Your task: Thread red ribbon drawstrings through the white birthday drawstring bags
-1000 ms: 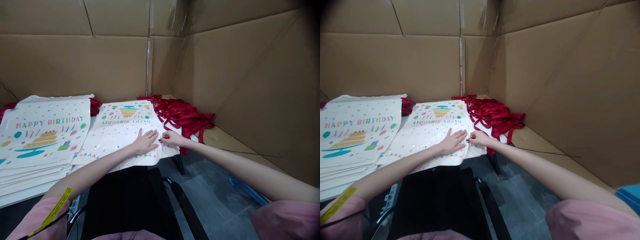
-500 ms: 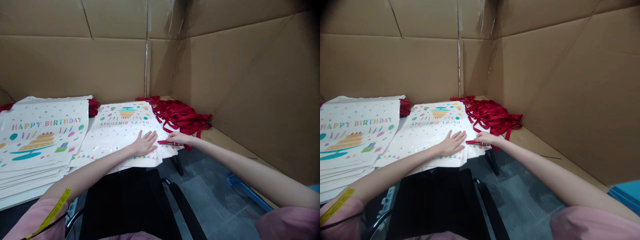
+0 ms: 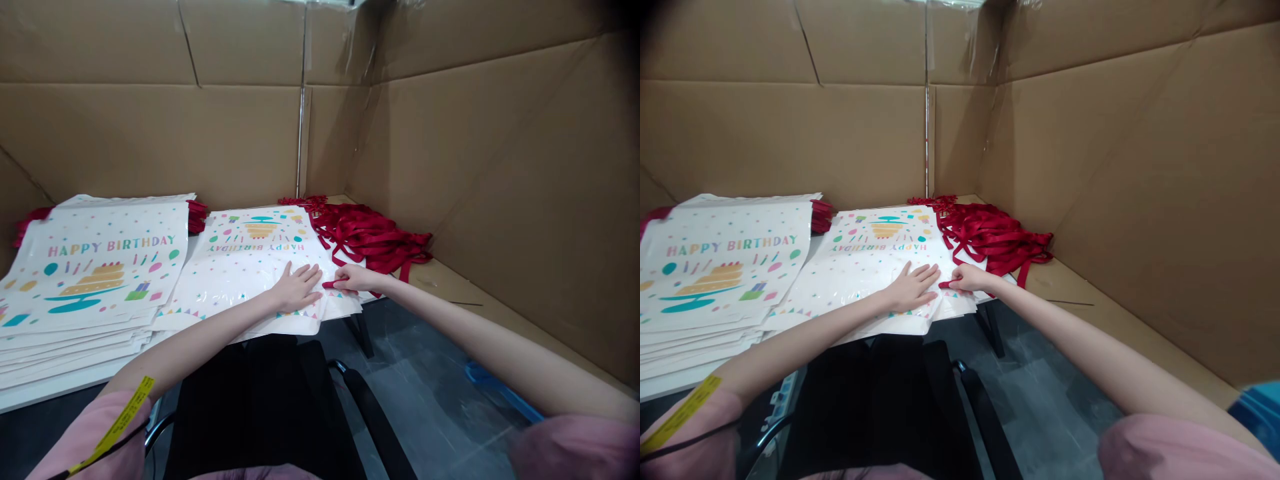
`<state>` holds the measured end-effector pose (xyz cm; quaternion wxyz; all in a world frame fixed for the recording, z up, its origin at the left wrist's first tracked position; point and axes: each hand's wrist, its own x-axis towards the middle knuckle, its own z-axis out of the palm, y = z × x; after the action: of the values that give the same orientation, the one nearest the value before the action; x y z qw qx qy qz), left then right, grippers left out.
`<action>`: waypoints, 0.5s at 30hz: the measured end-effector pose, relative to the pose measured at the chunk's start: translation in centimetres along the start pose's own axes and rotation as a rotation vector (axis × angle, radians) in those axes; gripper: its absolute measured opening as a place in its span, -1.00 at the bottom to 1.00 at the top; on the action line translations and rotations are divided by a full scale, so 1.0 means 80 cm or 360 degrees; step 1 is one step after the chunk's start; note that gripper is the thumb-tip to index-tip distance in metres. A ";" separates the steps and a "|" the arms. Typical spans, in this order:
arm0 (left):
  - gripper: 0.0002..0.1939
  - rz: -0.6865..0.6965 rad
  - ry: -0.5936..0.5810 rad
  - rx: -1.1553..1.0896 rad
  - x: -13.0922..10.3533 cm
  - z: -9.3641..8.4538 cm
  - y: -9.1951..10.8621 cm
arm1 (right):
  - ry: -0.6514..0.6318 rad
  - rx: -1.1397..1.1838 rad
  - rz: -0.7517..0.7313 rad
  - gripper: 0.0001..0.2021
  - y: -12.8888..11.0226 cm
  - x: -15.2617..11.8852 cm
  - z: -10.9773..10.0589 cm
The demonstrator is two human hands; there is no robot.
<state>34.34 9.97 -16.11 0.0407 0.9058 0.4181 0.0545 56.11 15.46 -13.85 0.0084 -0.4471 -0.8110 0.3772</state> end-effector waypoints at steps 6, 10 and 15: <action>-0.35 -0.0042 -0.0043 0.0040 0.001 0.001 0.001 | -0.0110 -0.0062 0.0092 -0.68 -0.030 0.013 -0.004; -0.33 -0.0058 -0.0075 0.0041 -0.001 -0.001 0.001 | -0.0231 -0.0210 0.0317 -0.67 -0.016 -0.009 -0.024; -0.33 -0.0072 -0.0085 0.0035 -0.002 -0.001 0.001 | -0.0030 -0.0409 0.0204 -0.85 0.012 -0.039 -0.029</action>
<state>34.28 9.79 -16.06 0.0432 0.8977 0.4377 0.0248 59.51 14.88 -11.77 -0.0806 -0.4916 -0.8225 0.2743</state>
